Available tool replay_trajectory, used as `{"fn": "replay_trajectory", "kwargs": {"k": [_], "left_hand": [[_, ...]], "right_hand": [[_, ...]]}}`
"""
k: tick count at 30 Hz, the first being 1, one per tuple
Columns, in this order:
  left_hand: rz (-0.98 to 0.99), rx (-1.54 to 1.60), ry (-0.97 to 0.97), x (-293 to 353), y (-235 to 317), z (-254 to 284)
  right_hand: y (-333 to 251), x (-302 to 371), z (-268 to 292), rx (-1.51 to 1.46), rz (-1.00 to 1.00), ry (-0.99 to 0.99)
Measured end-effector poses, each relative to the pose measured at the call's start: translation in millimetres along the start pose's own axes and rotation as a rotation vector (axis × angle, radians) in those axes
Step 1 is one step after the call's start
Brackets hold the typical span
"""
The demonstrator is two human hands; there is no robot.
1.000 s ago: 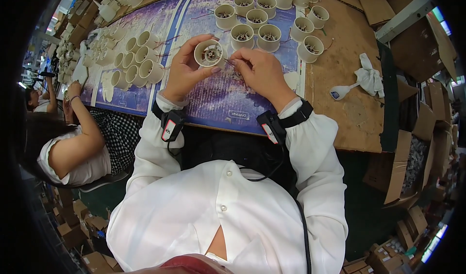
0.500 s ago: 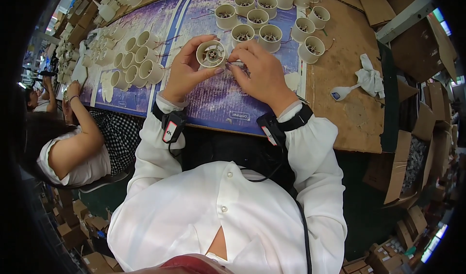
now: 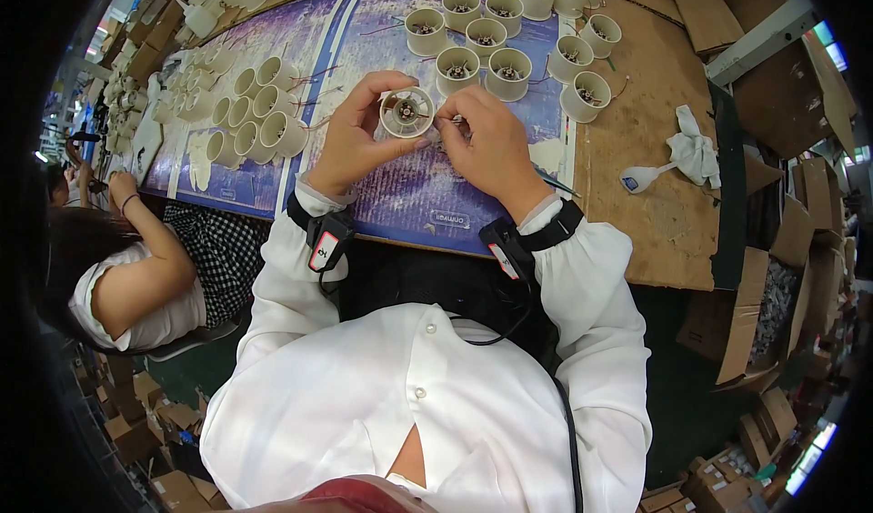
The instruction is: Applying glue and assembling small components into plastic cups.
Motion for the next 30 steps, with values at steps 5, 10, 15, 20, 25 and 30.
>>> {"fn": "replay_trajectory", "kwargs": {"k": [5,10,15,20,25,30], "left_hand": [[-0.057,-0.063,-0.001,-0.1,0.8,0.2],[-0.04,-0.094,-0.015,0.6,0.0,-0.9],[0.122,0.051,0.006,2.0,-1.1,1.4],[0.172,0.136,-0.019,2.5,-2.9,1.5],[0.186,0.238,0.02,1.7,0.2,2.5],[0.259,0.31,0.025,3.4,-5.2,2.2]], "right_hand": [[8.0,0.5,-5.2,-0.089,-0.149,-0.056],[13.9,-0.1,-7.3,-0.171,-0.129,-0.059],[21.0,-0.4,-8.8,-0.27,-0.275,-0.153],[17.8,-1.2,-8.1,-0.369,-0.249,-0.09],[5.3,-2.9,-3.7,-0.233,-0.175,-0.095],[-7.6,-5.8,2.1,-0.016,0.08,-0.023]]}}
Point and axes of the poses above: each hand's wrist, its own x-axis away from the middle knuckle, its own z-axis out of the back of the hand, y = z × x, the point moved 6 cm from there along -x, towards the middle knuckle
